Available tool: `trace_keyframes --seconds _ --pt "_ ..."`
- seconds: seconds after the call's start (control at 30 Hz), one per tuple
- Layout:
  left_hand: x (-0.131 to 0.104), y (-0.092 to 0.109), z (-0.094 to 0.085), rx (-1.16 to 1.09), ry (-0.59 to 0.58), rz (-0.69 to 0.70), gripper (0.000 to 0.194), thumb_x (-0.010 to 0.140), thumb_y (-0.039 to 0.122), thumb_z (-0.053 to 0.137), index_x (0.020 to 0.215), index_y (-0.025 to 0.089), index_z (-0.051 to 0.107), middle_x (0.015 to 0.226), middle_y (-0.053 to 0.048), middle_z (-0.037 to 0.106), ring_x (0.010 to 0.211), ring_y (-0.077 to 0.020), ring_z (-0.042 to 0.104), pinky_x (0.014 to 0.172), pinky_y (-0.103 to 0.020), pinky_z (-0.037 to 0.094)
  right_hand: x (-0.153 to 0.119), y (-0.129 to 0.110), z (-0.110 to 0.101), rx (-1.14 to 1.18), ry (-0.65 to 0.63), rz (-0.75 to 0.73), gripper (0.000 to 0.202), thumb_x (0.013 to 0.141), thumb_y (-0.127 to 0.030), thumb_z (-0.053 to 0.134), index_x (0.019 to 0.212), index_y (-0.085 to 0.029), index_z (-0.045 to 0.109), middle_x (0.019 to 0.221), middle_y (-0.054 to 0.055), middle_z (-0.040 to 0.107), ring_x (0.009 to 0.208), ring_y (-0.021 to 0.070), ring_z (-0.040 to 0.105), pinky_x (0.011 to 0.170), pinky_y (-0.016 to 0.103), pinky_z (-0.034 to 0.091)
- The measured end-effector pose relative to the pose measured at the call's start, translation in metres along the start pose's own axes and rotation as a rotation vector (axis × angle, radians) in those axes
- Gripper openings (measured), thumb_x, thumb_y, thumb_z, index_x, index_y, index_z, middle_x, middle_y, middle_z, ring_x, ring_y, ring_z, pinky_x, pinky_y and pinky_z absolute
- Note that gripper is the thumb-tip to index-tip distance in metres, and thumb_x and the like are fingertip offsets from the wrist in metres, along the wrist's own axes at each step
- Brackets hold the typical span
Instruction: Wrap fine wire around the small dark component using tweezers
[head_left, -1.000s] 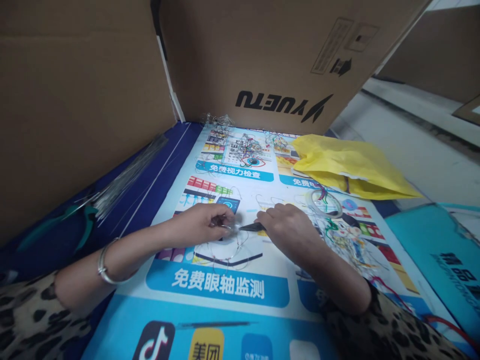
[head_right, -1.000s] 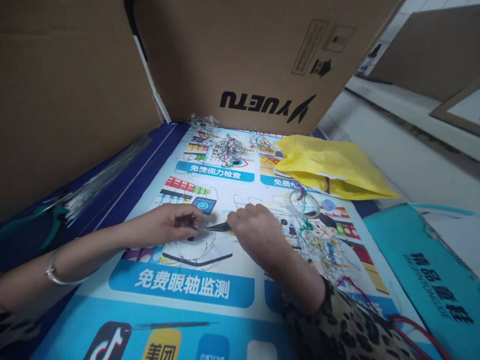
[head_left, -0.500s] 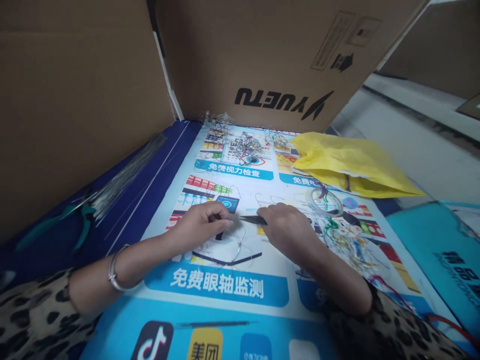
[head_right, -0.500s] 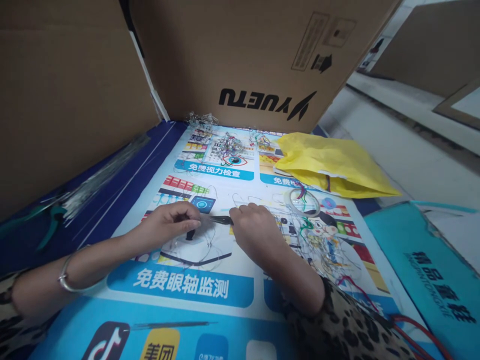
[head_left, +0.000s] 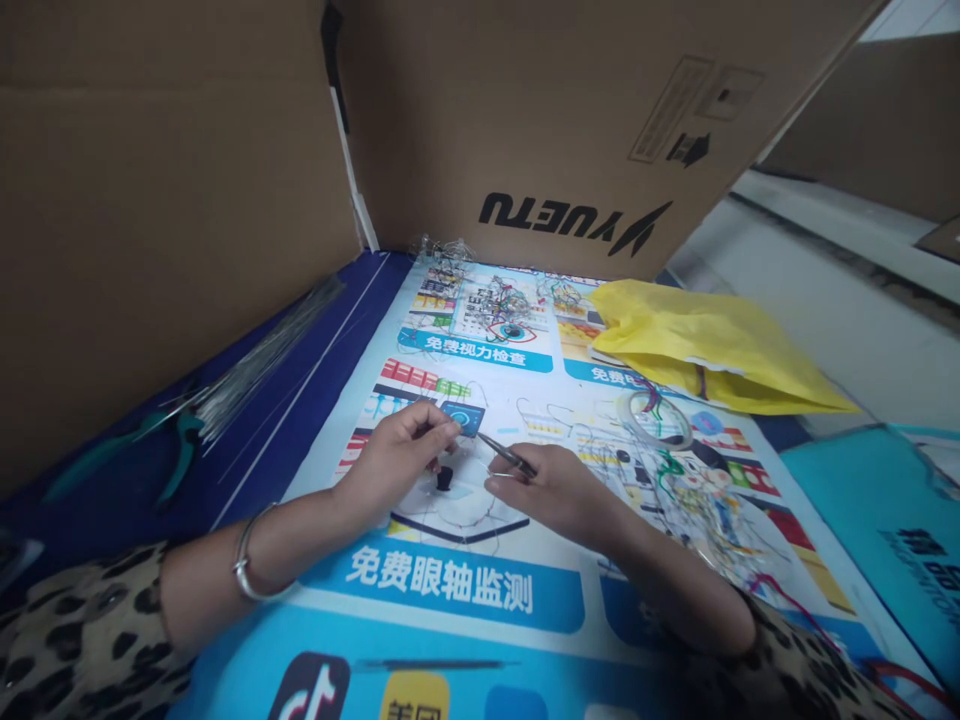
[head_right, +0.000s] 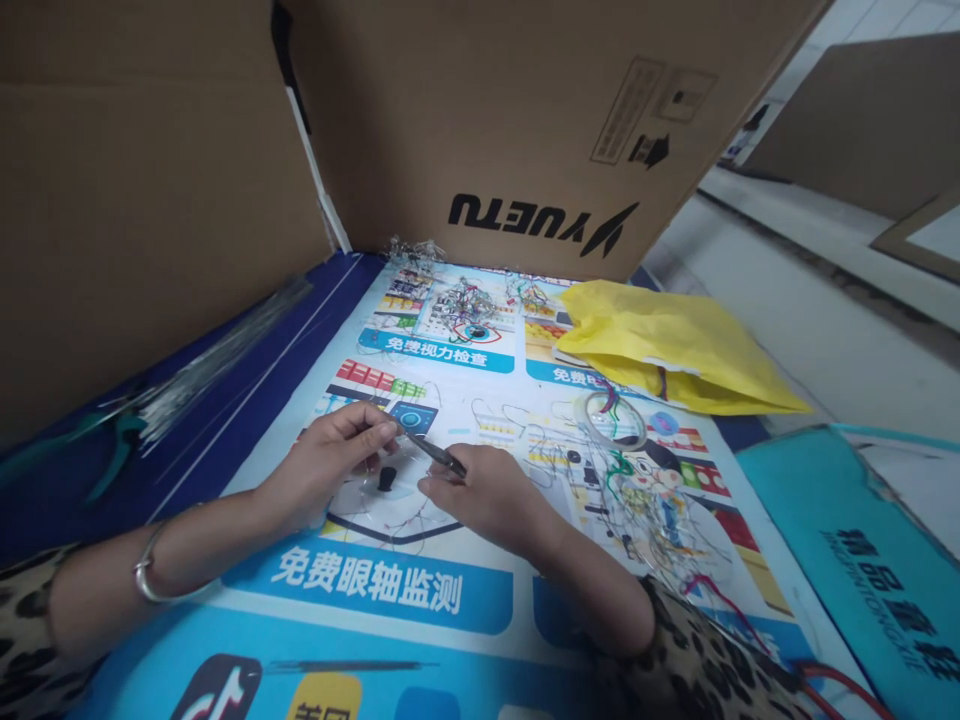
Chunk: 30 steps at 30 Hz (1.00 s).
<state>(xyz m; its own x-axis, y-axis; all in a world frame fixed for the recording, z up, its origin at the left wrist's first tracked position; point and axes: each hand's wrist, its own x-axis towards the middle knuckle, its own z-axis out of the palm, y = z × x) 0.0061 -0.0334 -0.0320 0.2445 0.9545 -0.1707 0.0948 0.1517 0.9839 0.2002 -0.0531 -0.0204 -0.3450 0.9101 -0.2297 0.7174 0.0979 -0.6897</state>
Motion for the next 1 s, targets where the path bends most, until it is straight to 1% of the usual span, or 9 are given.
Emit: trace_keyframes --seconds 0.1,0.23,0.33,0.43,0.6,0.8,0.9,1.0 --pt "-0.0019 -0.0004 0.0022 -0.012 0.009 0.016 0.022 0.078 0.037 0.055 0.075 0.015 0.052 0.071 0.0 0.056 0.058 -0.0084 0.049 0.054 -0.02 0.041 0.0005 -0.0019 0.0037 0.002 0.029 -0.003 0.02 0.079 -0.035 0.047 0.07 -0.02 0.056 0.058 -0.005 0.051 0.054 0.0091 0.045 0.05 0.021 0.03" --pt "-0.0019 -0.0038 0.0027 -0.01 -0.03 0.016 0.023 0.078 0.037 0.055 0.076 0.015 0.052 0.07 0.001 0.055 0.058 -0.0082 0.049 0.054 -0.02 0.042 0.0021 -0.0038 0.0057 0.007 0.105 0.021 0.018 0.078 -0.032 0.046 0.068 -0.019 0.053 0.059 -0.003 0.052 0.056 0.0102 0.047 0.051 0.022 0.031" --pt "-0.0013 -0.0062 0.0023 -0.003 -0.053 0.037 0.022 0.078 0.037 0.056 0.077 0.015 0.053 0.068 0.002 0.054 0.058 -0.0079 0.048 0.054 -0.02 0.041 0.0033 -0.0043 0.0068 0.02 0.135 0.04 0.015 0.077 -0.029 0.045 0.072 -0.02 0.055 0.063 -0.002 0.057 0.058 0.0109 0.049 0.052 0.022 0.032" --pt "-0.0009 -0.0069 0.002 0.027 -0.064 0.058 0.021 0.078 0.037 0.055 0.078 0.016 0.053 0.069 0.002 0.053 0.059 -0.0081 0.048 0.054 -0.02 0.041 0.0034 -0.0049 0.0079 -0.001 0.162 0.045 0.015 0.077 -0.027 0.044 0.075 -0.02 0.057 0.065 -0.002 0.058 0.058 0.011 0.049 0.052 0.022 0.032" --pt "0.0001 -0.0067 0.0015 0.061 -0.1 0.074 0.018 0.081 0.035 0.052 0.079 0.016 0.051 0.067 0.002 0.051 0.058 -0.0085 0.048 0.054 -0.021 0.04 0.0022 -0.0079 0.0073 -0.039 0.174 0.023 0.016 0.079 -0.027 0.042 0.07 -0.02 0.053 0.061 -0.003 0.055 0.057 0.0106 0.048 0.052 0.022 0.03" --pt "-0.0004 -0.0054 -0.0002 0.159 -0.097 0.15 0.016 0.083 0.033 0.049 0.079 0.017 0.051 0.068 0.002 0.051 0.063 -0.0097 0.048 0.059 -0.021 0.039 0.0011 -0.0087 0.0082 -0.092 0.163 -0.024 0.016 0.079 -0.024 0.041 0.064 -0.02 0.047 0.056 -0.004 0.048 0.054 0.0094 0.044 0.05 0.022 0.026" --pt "-0.0014 -0.0046 -0.0005 0.211 -0.103 0.179 0.015 0.084 0.031 0.046 0.08 0.017 0.051 0.067 0.002 0.052 0.062 -0.01 0.048 0.059 -0.022 0.039 0.0013 -0.0073 0.0093 -0.104 0.168 -0.038 0.015 0.079 -0.023 0.041 0.065 -0.02 0.047 0.057 -0.004 0.048 0.054 0.0093 0.043 0.051 0.022 0.026" --pt "-0.0017 -0.0044 -0.0008 0.267 -0.097 0.202 0.013 0.084 0.03 0.045 0.081 0.018 0.051 0.065 0.003 0.052 0.061 -0.01 0.048 0.059 -0.022 0.038 0.0019 -0.0063 0.0097 -0.099 0.183 -0.03 0.016 0.079 -0.025 0.042 0.065 -0.02 0.045 0.057 -0.004 0.047 0.053 0.009 0.042 0.05 0.022 0.025"
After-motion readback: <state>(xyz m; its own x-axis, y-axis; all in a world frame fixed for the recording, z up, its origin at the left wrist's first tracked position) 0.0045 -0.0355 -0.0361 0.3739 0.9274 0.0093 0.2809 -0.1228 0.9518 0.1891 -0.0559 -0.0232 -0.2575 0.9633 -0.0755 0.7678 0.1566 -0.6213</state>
